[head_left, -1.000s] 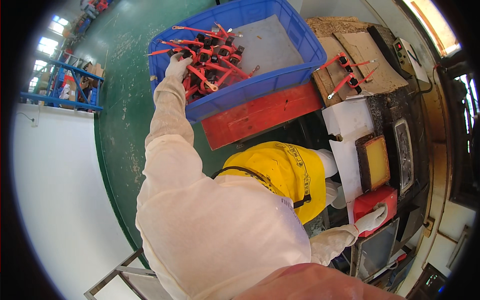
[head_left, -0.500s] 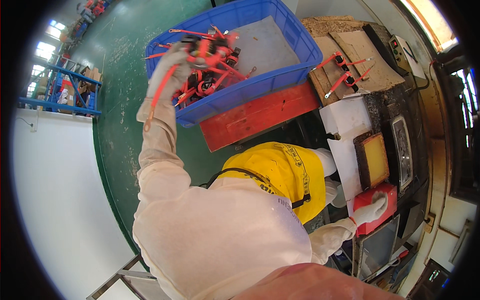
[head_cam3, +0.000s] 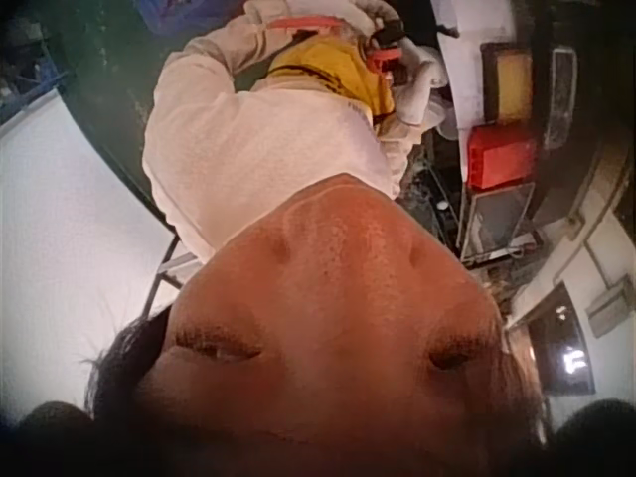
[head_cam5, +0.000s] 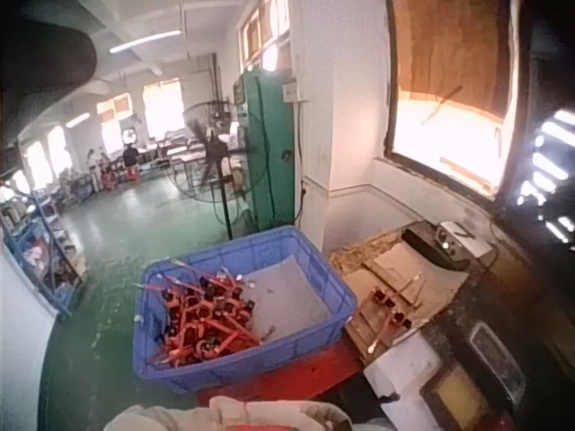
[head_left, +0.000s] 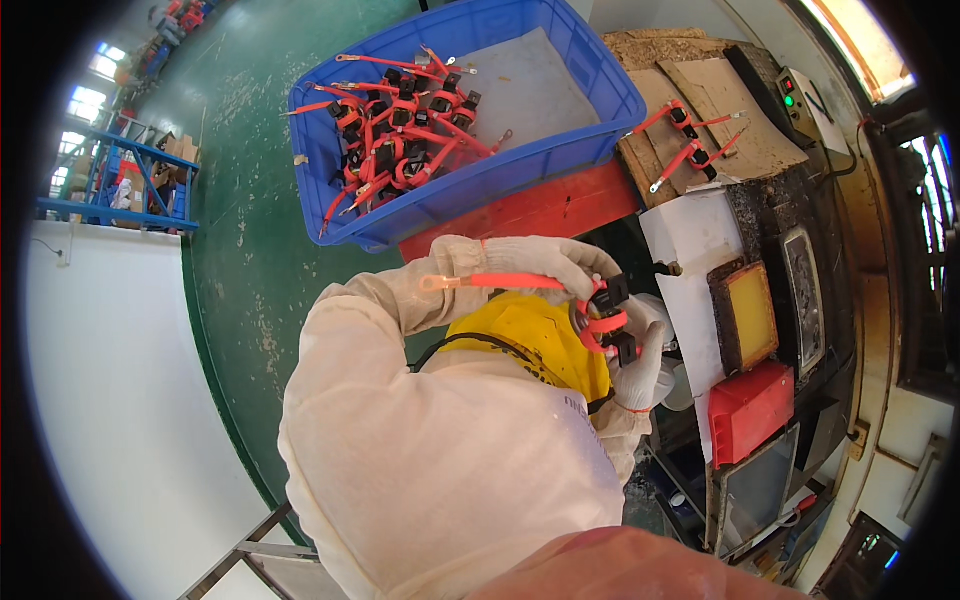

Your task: Tinning the ends of power cables by dipping the wire lugs into flux and then into a solder pot.

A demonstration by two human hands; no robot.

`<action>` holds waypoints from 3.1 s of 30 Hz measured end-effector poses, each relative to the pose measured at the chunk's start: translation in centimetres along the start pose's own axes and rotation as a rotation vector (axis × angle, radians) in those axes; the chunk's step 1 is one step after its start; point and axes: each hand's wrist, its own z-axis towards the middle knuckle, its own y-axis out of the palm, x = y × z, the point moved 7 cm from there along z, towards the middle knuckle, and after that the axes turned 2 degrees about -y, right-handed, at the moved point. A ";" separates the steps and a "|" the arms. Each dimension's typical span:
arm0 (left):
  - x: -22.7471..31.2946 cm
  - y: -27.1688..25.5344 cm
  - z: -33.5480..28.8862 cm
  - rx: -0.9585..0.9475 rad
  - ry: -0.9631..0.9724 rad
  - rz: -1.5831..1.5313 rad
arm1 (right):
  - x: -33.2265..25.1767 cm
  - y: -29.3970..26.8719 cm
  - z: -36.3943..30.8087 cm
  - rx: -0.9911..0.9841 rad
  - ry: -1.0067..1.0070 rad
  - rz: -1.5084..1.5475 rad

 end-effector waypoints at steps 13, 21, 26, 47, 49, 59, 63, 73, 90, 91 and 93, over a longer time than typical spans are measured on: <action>12.9 -16.8 -15.2 1.498 0.353 0.975 | 2.1 -1.8 -0.4 -0.026 0.058 0.247; 9.6 -32.6 -21.9 1.821 -0.091 0.981 | 3.8 -3.5 -1.5 0.069 0.129 0.148; 10.5 -32.5 -21.2 1.872 -0.164 0.903 | 4.7 -3.6 -2.1 0.110 0.130 0.170; 14.6 4.1 -0.2 0.109 0.556 2.278 | 5.3 -6.0 -3.3 0.010 0.290 -0.415; 11.1 5.3 3.1 -0.144 0.563 2.349 | 6.6 -6.7 -3.8 0.033 0.230 -0.337; -1.9 5.8 12.4 -0.738 -0.012 2.115 | 7.1 -6.7 -5.9 0.101 0.046 -0.354; -4.2 3.7 13.8 -0.771 0.088 1.815 | 10.8 -8.3 -6.3 0.301 0.111 0.158; -1.9 1.3 14.3 -0.103 0.124 1.472 | 8.6 -7.4 -4.7 0.520 0.140 0.173; -13.3 4.8 11.3 -0.325 -0.142 0.730 | -7.5 -6.9 -7.8 0.673 -0.572 0.505; -13.5 6.5 12.4 -0.342 -0.140 0.738 | -7.8 -6.9 -8.2 0.681 -0.589 0.501; -11.5 11.7 13.6 -0.440 -0.157 -0.500 | -8.3 -6.8 -9.4 0.694 -0.629 0.498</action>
